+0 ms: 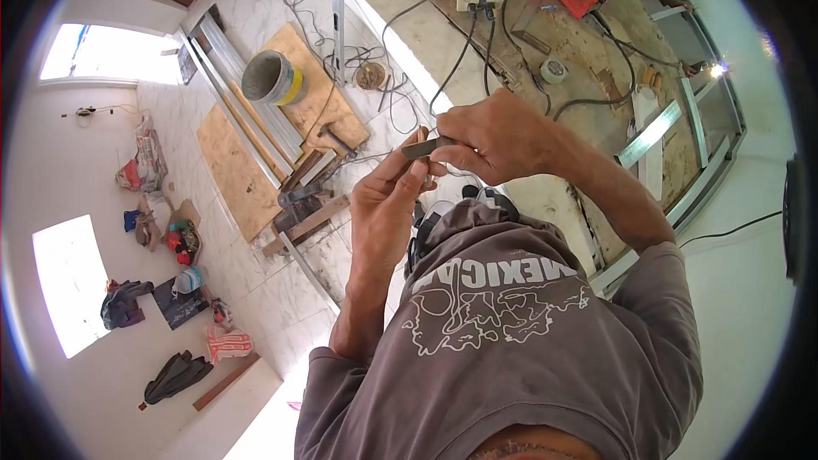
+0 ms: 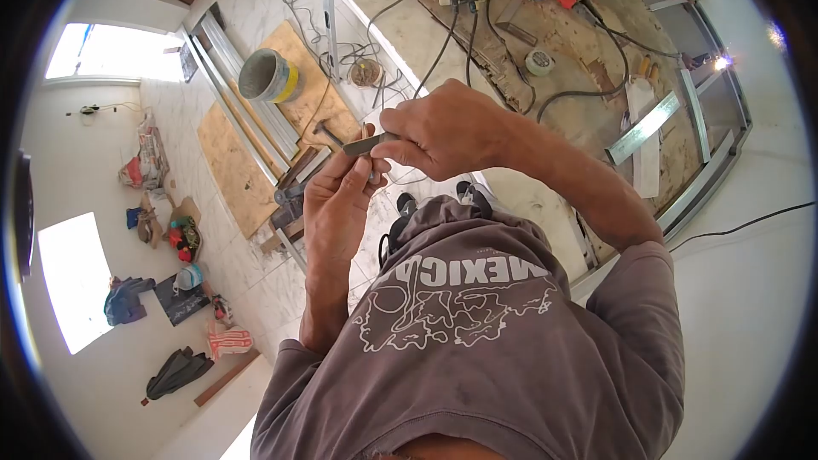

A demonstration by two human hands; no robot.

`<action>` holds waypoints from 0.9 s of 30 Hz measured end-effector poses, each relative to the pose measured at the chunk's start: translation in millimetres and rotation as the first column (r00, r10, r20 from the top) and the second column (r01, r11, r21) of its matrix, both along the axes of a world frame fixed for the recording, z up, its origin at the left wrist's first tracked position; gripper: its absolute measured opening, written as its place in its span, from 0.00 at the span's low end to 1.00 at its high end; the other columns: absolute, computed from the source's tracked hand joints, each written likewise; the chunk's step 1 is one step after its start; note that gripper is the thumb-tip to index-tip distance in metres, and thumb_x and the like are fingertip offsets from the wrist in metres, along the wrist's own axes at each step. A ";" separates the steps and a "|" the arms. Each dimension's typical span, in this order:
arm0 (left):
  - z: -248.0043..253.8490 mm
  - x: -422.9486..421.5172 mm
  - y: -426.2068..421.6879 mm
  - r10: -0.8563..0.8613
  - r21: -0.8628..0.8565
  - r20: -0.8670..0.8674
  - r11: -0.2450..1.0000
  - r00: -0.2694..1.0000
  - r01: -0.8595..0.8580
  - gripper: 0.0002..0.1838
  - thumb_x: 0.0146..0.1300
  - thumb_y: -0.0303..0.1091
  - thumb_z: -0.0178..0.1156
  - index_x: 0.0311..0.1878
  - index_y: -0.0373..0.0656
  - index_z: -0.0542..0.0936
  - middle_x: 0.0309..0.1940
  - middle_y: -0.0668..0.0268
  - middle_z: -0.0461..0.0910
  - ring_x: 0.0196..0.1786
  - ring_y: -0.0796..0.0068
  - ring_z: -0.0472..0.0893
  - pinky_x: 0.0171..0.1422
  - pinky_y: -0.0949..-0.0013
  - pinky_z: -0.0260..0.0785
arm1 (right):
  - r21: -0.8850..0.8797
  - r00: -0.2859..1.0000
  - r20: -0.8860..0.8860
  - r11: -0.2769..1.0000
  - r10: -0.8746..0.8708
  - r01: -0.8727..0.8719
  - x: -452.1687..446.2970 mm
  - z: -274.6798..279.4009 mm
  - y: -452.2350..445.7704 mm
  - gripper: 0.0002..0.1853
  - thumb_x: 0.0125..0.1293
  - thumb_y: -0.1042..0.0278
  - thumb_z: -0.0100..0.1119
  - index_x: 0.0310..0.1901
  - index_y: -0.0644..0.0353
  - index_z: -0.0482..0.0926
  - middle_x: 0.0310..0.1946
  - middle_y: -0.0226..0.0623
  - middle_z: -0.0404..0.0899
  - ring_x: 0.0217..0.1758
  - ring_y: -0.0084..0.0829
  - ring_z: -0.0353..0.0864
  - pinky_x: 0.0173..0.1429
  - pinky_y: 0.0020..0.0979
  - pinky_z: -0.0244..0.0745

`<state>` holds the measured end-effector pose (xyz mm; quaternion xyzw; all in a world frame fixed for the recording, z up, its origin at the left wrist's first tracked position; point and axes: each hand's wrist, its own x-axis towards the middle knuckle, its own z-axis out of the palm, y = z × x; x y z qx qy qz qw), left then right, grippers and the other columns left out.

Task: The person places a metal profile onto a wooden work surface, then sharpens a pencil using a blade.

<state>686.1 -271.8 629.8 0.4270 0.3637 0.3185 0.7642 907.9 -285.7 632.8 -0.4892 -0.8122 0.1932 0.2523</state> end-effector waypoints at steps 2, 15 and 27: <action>1.0 1.3 -0.2 0.011 0.010 0.004 1.000 1.000 -0.011 0.21 0.76 0.27 0.56 0.67 0.27 0.73 0.45 0.63 0.82 0.46 0.79 0.77 0.54 0.72 0.69 | -0.002 1.000 0.007 1.000 0.002 -0.002 -2.4 0.1 1.2 0.20 0.75 0.49 0.54 0.33 0.58 0.76 0.21 0.40 0.78 0.24 0.47 0.81 0.29 0.43 0.72; -9.1 2.1 -2.5 0.007 0.013 0.082 1.000 0.997 -0.008 0.22 0.75 0.30 0.59 0.67 0.28 0.74 0.44 0.64 0.84 0.46 0.79 0.80 0.52 0.75 0.71 | 0.025 0.998 0.027 0.998 0.053 -0.053 -3.2 1.4 7.2 0.20 0.75 0.49 0.53 0.35 0.58 0.79 0.22 0.40 0.81 0.24 0.46 0.82 0.30 0.43 0.74; 0.4 7.0 -4.6 -0.004 0.042 0.019 0.999 1.000 0.003 0.22 0.76 0.27 0.56 0.68 0.26 0.72 0.44 0.65 0.83 0.45 0.80 0.78 0.53 0.73 0.70 | -0.051 0.999 -0.023 0.998 0.047 -0.048 5.1 7.3 2.4 0.18 0.73 0.52 0.56 0.31 0.58 0.76 0.20 0.41 0.77 0.25 0.49 0.80 0.32 0.45 0.73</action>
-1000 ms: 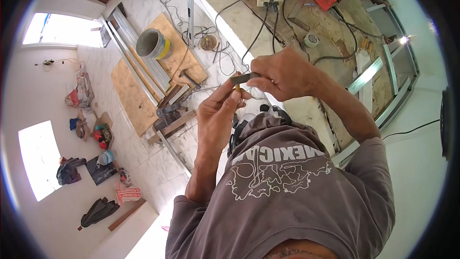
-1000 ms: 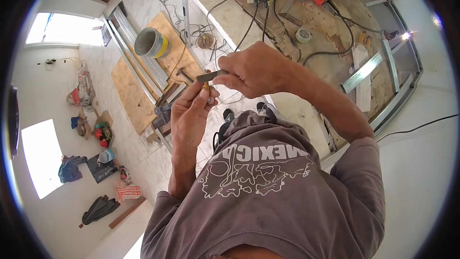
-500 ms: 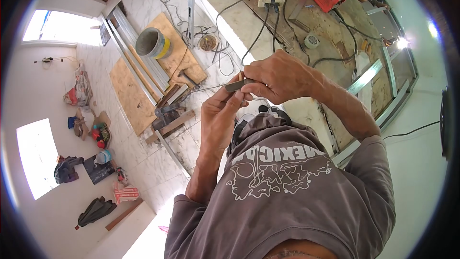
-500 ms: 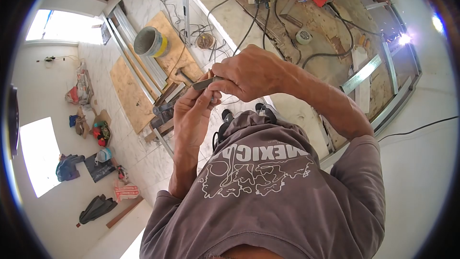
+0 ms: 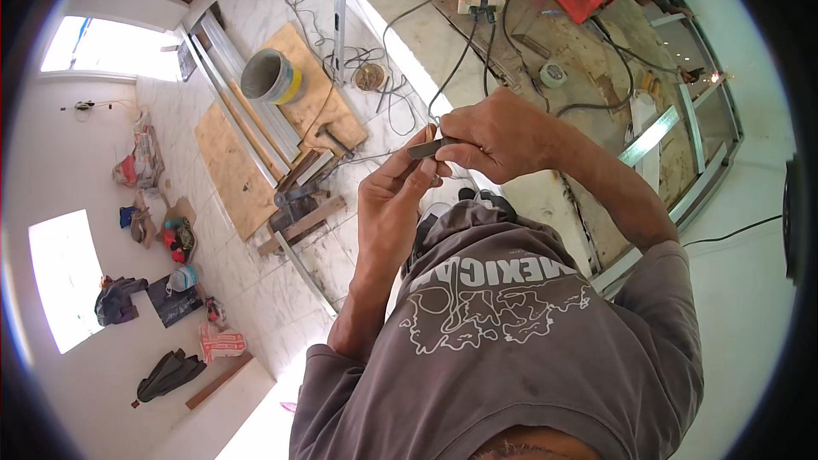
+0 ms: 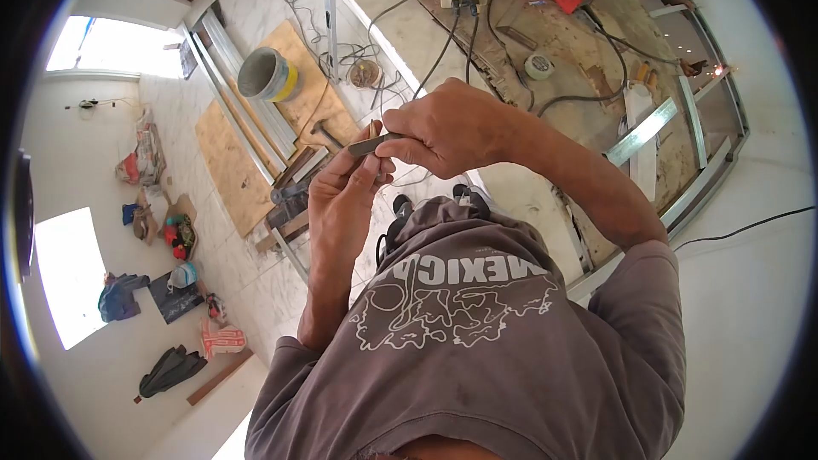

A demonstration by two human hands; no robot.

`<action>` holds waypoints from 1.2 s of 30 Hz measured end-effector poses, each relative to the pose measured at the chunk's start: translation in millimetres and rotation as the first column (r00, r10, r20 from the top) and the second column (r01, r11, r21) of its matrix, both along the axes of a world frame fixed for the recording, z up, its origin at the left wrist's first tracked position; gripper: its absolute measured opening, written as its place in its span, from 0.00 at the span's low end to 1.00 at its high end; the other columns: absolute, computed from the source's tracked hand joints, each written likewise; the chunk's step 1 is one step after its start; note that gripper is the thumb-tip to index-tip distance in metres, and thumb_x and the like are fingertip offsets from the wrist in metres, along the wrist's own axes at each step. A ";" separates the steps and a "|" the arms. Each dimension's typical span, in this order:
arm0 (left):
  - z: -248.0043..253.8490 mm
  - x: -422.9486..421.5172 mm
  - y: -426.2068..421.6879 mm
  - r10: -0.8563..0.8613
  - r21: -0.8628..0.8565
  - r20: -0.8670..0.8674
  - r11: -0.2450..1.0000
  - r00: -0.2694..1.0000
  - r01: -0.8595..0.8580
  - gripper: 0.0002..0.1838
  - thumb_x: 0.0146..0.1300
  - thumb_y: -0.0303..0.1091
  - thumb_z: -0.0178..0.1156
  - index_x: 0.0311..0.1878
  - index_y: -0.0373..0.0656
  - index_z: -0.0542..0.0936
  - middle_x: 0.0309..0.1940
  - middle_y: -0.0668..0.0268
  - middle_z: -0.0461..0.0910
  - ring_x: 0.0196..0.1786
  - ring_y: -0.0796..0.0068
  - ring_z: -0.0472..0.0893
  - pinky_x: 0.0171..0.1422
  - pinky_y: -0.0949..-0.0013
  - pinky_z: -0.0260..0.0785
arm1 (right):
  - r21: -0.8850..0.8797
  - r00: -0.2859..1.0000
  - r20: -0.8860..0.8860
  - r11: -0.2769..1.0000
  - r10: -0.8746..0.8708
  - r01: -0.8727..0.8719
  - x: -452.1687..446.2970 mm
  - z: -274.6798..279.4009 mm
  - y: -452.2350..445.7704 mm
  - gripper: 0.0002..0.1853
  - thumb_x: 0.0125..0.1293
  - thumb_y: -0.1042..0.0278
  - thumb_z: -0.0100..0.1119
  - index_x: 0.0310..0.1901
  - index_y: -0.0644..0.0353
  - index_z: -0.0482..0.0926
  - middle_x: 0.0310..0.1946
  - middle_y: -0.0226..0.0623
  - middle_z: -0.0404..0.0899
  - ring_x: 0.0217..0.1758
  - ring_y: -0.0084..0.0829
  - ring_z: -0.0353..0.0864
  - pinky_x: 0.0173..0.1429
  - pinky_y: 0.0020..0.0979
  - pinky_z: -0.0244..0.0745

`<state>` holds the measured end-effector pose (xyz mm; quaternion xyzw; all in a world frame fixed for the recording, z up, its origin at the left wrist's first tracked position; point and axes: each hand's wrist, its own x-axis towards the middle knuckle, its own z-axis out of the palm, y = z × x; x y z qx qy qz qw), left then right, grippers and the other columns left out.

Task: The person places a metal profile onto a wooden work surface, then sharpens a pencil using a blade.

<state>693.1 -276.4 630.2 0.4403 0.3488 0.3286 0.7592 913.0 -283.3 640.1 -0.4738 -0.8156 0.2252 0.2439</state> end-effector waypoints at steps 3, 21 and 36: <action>-0.3 0.0 0.0 0.004 0.004 -0.010 1.000 1.000 -0.004 0.22 0.76 0.28 0.56 0.68 0.26 0.72 0.43 0.66 0.82 0.44 0.80 0.77 0.53 0.74 0.70 | 0.039 1.000 0.028 0.999 0.005 -0.006 -0.2 -4.6 0.9 0.19 0.74 0.50 0.56 0.32 0.58 0.76 0.20 0.41 0.77 0.25 0.49 0.80 0.31 0.45 0.73; -4.6 0.3 -2.2 -0.018 0.055 -0.022 0.998 1.000 0.019 0.24 0.75 0.30 0.58 0.69 0.28 0.72 0.42 0.66 0.83 0.45 0.81 0.78 0.55 0.73 0.71 | 0.003 0.997 -0.076 1.000 0.007 -0.007 -2.2 -3.8 -1.6 0.19 0.74 0.52 0.55 0.32 0.59 0.77 0.21 0.42 0.78 0.25 0.49 0.80 0.31 0.44 0.73; -3.6 -4.5 -6.8 0.029 0.021 -0.035 0.999 0.999 -0.028 0.24 0.73 0.28 0.60 0.69 0.28 0.73 0.46 0.63 0.83 0.47 0.76 0.78 0.56 0.70 0.69 | -0.070 0.998 -0.045 0.996 -0.054 0.051 11.5 3.0 -2.5 0.18 0.74 0.52 0.55 0.32 0.58 0.77 0.19 0.43 0.76 0.26 0.52 0.78 0.33 0.45 0.72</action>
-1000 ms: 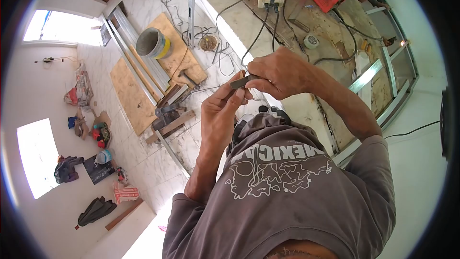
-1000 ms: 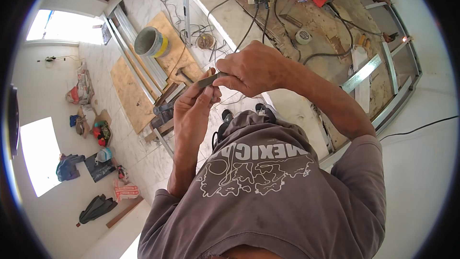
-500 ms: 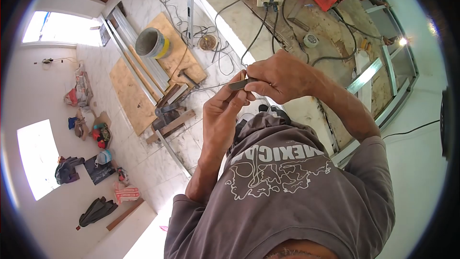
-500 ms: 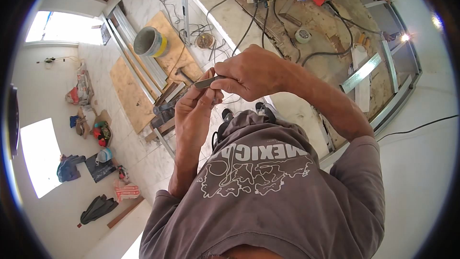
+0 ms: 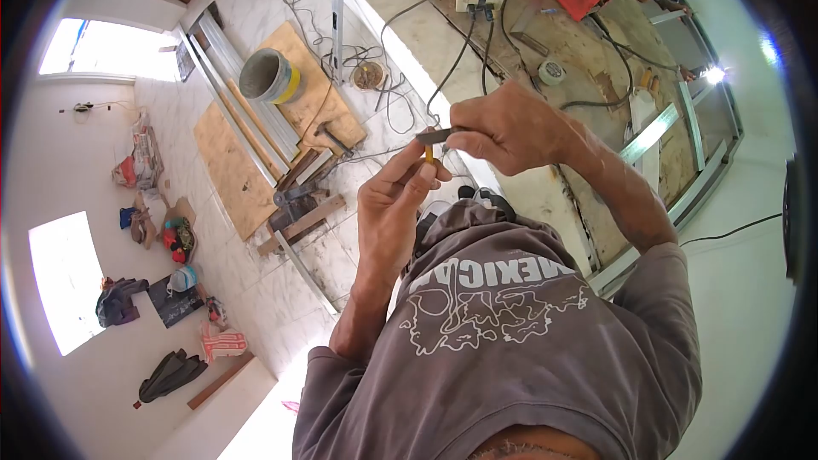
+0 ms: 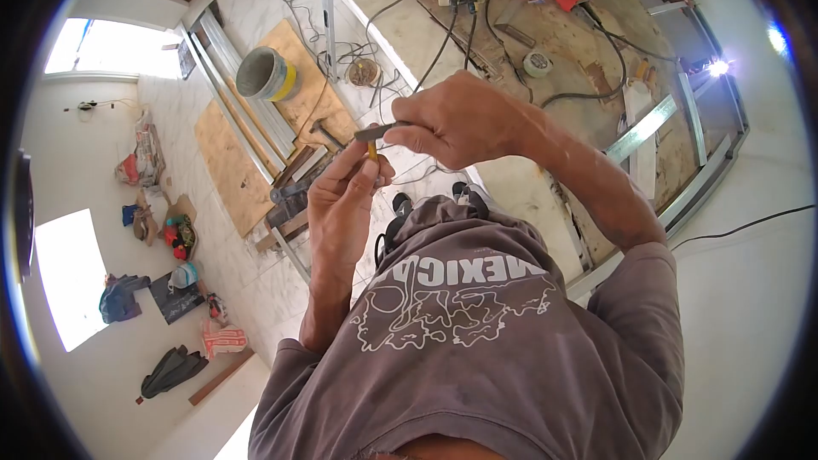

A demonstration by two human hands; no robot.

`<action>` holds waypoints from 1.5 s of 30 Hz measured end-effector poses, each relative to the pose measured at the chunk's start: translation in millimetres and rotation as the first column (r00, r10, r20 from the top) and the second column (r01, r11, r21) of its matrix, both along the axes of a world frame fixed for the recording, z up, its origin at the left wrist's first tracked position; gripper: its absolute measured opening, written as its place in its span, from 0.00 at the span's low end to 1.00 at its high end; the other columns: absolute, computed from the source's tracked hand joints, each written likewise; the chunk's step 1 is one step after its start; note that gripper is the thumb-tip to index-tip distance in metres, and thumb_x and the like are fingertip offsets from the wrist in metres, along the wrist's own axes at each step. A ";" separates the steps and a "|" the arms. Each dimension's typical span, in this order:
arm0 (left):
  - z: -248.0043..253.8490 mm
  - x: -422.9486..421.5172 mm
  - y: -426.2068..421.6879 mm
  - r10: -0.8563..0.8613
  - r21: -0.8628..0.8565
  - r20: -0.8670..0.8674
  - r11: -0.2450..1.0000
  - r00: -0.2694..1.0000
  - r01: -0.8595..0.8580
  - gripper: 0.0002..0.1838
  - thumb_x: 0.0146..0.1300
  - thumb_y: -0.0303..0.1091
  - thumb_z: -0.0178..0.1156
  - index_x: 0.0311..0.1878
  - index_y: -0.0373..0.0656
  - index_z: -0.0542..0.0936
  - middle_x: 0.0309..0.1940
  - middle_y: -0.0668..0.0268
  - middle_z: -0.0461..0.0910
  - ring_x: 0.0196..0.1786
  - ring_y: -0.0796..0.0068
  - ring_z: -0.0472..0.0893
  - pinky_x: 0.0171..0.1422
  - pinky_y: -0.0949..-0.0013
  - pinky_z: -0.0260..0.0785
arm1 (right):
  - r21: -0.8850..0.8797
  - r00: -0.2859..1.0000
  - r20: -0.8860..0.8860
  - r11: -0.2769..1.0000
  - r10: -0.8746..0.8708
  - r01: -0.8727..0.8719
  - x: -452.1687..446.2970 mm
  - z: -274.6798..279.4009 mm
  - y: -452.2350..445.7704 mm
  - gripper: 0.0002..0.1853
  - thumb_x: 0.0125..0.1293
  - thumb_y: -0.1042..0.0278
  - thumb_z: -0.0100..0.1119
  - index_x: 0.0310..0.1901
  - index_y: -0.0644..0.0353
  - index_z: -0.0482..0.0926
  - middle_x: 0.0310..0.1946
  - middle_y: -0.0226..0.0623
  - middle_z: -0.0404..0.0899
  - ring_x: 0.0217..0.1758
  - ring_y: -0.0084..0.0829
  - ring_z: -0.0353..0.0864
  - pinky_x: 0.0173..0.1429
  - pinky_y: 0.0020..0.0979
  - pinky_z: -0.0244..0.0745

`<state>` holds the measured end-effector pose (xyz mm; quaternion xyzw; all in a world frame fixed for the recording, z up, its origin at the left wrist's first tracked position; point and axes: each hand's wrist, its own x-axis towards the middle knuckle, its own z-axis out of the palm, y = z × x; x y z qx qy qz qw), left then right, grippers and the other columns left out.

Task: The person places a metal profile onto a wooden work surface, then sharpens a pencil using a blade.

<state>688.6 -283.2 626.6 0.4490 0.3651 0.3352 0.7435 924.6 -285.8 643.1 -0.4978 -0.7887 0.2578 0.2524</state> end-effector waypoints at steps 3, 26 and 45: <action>6.6 5.5 1.2 -0.017 0.009 -0.009 1.000 1.000 0.017 0.23 0.73 0.29 0.60 0.67 0.28 0.74 0.43 0.64 0.83 0.46 0.79 0.78 0.55 0.71 0.70 | 0.013 0.998 0.013 0.998 0.059 -0.059 -7.3 1.4 -1.0 0.19 0.75 0.52 0.54 0.32 0.59 0.77 0.20 0.43 0.77 0.26 0.51 0.79 0.33 0.45 0.72; 6.2 3.3 4.1 0.054 0.178 -0.141 0.984 0.989 -0.028 0.25 0.69 0.32 0.68 0.67 0.33 0.76 0.45 0.63 0.87 0.42 0.81 0.84 0.48 0.76 0.78 | 0.217 0.990 0.120 0.971 0.074 -0.099 -11.5 -3.0 -0.5 0.17 0.73 0.54 0.57 0.32 0.59 0.75 0.22 0.38 0.78 0.24 0.45 0.80 0.29 0.42 0.73; 4.7 5.8 6.1 0.078 0.211 -0.175 0.977 0.981 -0.040 0.23 0.74 0.34 0.63 0.64 0.26 0.76 0.32 0.69 0.79 0.35 0.83 0.73 0.43 0.77 0.66 | 0.264 0.979 0.202 0.961 0.031 -0.085 -14.3 -3.1 4.6 0.18 0.73 0.51 0.56 0.32 0.59 0.74 0.22 0.36 0.76 0.21 0.42 0.80 0.25 0.41 0.74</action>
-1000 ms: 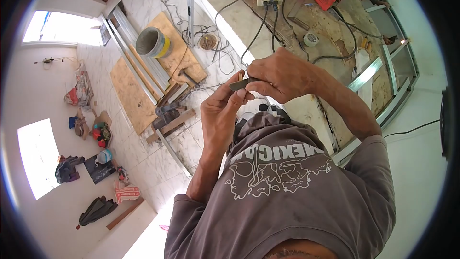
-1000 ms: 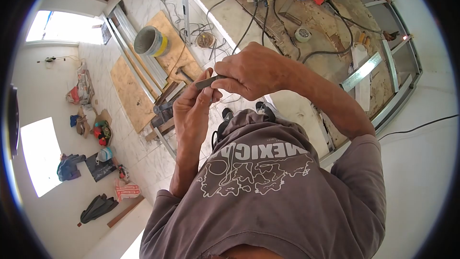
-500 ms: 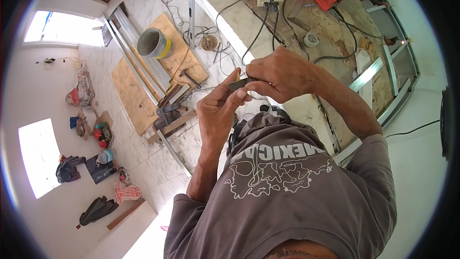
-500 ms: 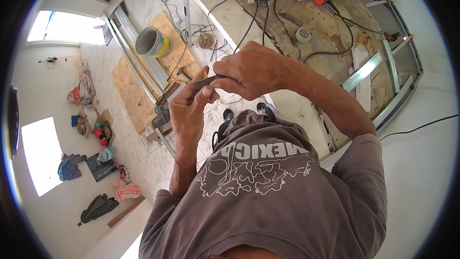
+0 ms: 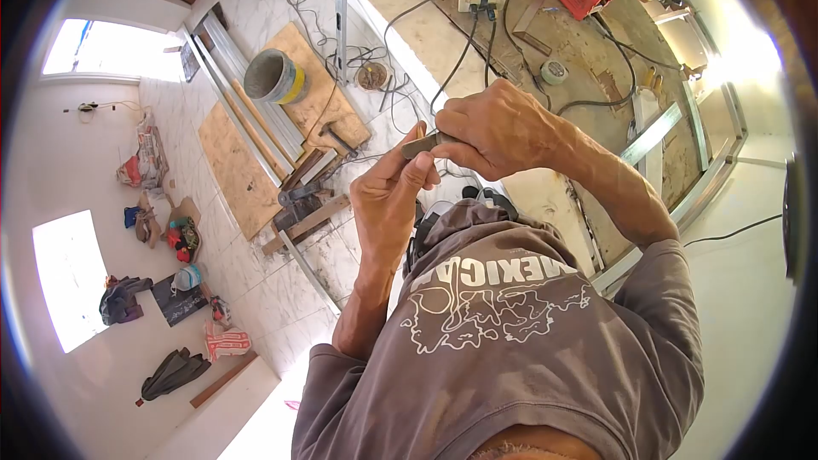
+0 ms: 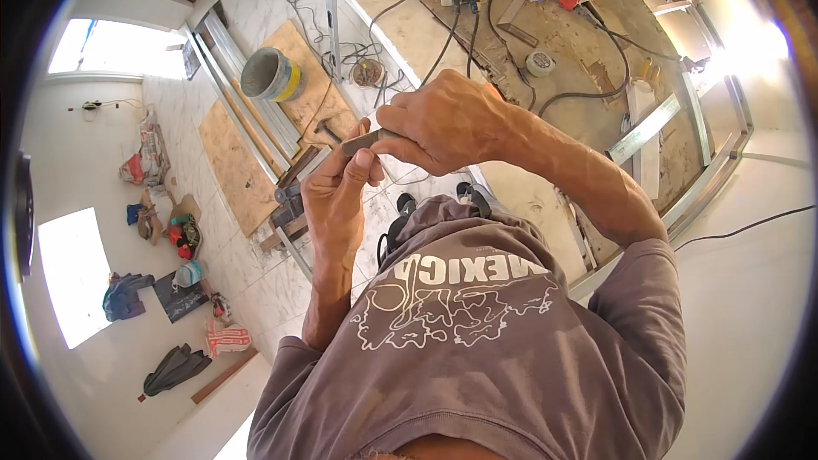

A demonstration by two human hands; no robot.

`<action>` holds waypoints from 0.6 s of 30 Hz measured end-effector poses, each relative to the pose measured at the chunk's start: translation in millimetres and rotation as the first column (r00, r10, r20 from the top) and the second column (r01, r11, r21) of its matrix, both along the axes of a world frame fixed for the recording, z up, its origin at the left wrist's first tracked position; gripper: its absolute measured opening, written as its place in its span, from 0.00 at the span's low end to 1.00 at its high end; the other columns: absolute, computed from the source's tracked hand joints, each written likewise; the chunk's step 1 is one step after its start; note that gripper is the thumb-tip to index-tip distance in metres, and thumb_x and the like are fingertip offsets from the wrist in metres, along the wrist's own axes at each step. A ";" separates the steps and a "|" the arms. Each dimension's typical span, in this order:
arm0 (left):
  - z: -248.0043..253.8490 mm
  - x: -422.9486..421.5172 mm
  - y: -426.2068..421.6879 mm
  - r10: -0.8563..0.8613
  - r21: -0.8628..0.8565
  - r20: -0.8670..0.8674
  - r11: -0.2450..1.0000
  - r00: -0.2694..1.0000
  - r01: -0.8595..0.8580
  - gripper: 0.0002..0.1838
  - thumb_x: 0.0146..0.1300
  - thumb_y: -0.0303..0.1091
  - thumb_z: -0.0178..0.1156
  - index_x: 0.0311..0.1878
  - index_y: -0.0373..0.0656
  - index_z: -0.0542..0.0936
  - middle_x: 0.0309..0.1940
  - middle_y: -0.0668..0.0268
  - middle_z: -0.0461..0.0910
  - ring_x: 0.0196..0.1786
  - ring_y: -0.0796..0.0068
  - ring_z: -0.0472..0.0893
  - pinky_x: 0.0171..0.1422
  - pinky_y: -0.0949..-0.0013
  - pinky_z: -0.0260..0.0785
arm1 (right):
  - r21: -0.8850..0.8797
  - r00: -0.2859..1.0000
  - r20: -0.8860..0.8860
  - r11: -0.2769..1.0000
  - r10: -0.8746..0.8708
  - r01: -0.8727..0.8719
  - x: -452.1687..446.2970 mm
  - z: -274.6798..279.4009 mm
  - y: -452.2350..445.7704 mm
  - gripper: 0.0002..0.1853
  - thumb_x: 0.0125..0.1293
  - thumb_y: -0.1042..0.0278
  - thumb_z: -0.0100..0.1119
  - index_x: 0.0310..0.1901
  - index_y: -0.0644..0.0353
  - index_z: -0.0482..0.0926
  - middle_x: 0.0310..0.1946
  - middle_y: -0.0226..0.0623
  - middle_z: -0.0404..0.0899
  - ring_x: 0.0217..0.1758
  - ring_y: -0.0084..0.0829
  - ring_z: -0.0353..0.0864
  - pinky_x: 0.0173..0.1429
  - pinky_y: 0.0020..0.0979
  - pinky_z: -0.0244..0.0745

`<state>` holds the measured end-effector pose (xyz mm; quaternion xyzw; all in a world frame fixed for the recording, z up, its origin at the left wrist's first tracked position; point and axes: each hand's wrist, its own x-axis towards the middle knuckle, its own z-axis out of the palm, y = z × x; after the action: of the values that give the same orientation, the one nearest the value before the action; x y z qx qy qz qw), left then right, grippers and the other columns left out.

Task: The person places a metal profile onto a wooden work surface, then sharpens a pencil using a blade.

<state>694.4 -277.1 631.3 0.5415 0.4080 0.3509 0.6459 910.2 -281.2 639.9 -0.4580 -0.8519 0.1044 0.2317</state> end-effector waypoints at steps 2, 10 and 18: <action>-0.2 -0.3 0.5 0.009 0.005 -0.011 1.000 1.000 -0.009 0.23 0.74 0.34 0.62 0.64 0.25 0.76 0.31 0.69 0.78 0.35 0.83 0.73 0.42 0.77 0.66 | 0.059 1.000 -0.030 0.998 0.006 -0.004 -1.2 -6.4 1.0 0.18 0.73 0.51 0.56 0.33 0.59 0.74 0.21 0.36 0.76 0.21 0.42 0.80 0.25 0.40 0.74; 0.7 -1.5 -0.5 0.057 0.015 -0.026 0.998 0.998 -0.057 0.21 0.74 0.35 0.62 0.61 0.26 0.79 0.29 0.69 0.77 0.33 0.83 0.72 0.40 0.78 0.64 | 0.099 0.999 -0.052 0.995 0.004 0.001 -5.7 -7.7 3.6 0.18 0.73 0.51 0.56 0.33 0.58 0.74 0.20 0.36 0.75 0.20 0.41 0.80 0.23 0.39 0.73; 3.1 0.6 -2.0 0.117 0.032 -0.012 0.993 0.993 -0.116 0.19 0.74 0.36 0.62 0.59 0.30 0.81 0.28 0.71 0.77 0.32 0.84 0.72 0.38 0.78 0.63 | 0.118 0.998 -0.059 0.993 -0.006 0.013 -8.4 -7.3 5.2 0.18 0.73 0.52 0.57 0.33 0.58 0.74 0.18 0.35 0.74 0.20 0.40 0.80 0.23 0.39 0.72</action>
<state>694.9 -279.1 634.4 0.5292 0.4377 0.3906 0.6129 901.8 -275.9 632.7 -0.4441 -0.8473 0.0660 0.2837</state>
